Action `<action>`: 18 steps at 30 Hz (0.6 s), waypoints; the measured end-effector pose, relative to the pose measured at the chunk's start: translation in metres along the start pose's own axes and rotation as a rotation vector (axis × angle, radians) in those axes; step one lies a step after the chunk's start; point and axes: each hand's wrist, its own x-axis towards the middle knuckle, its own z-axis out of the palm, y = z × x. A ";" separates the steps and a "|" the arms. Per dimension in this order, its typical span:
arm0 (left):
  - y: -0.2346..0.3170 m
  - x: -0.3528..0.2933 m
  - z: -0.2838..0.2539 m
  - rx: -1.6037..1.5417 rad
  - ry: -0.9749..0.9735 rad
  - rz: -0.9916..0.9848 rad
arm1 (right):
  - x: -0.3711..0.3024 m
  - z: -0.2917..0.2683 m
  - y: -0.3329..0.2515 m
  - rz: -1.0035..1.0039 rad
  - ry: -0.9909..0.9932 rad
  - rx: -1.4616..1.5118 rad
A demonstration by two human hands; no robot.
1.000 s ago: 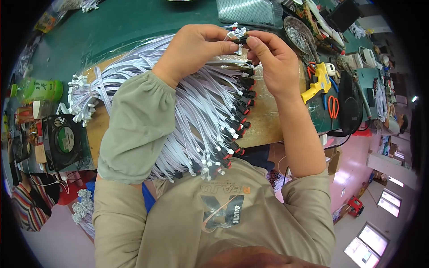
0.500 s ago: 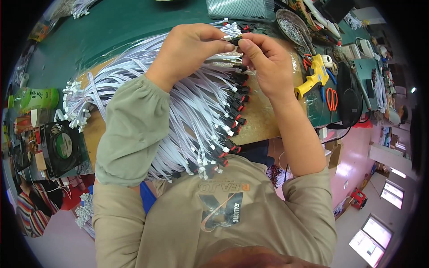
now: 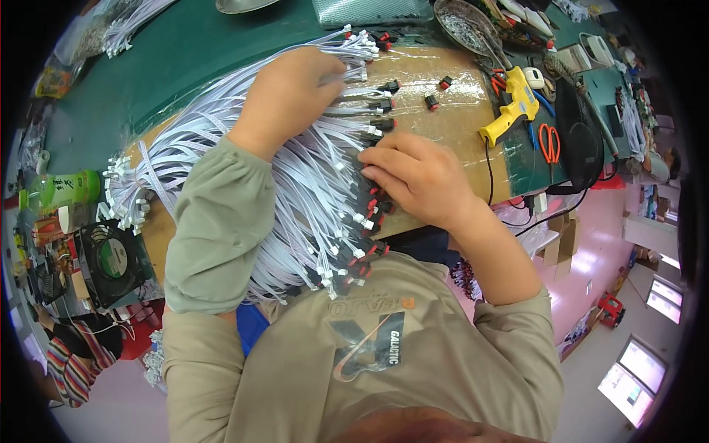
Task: The person attaches small black connectors onto the ends of ribbon cables by hand and solders them using a handheld soldering tool.
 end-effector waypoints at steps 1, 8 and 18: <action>0.001 0.001 0.001 -0.002 -0.004 0.006 | 0.000 -0.002 0.000 -0.009 -0.037 0.015; 0.003 0.003 0.002 0.204 -0.025 0.096 | 0.007 -0.002 0.007 0.035 -0.032 0.146; 0.007 -0.001 -0.008 -0.122 0.058 -0.126 | 0.049 -0.014 0.051 0.424 0.083 0.157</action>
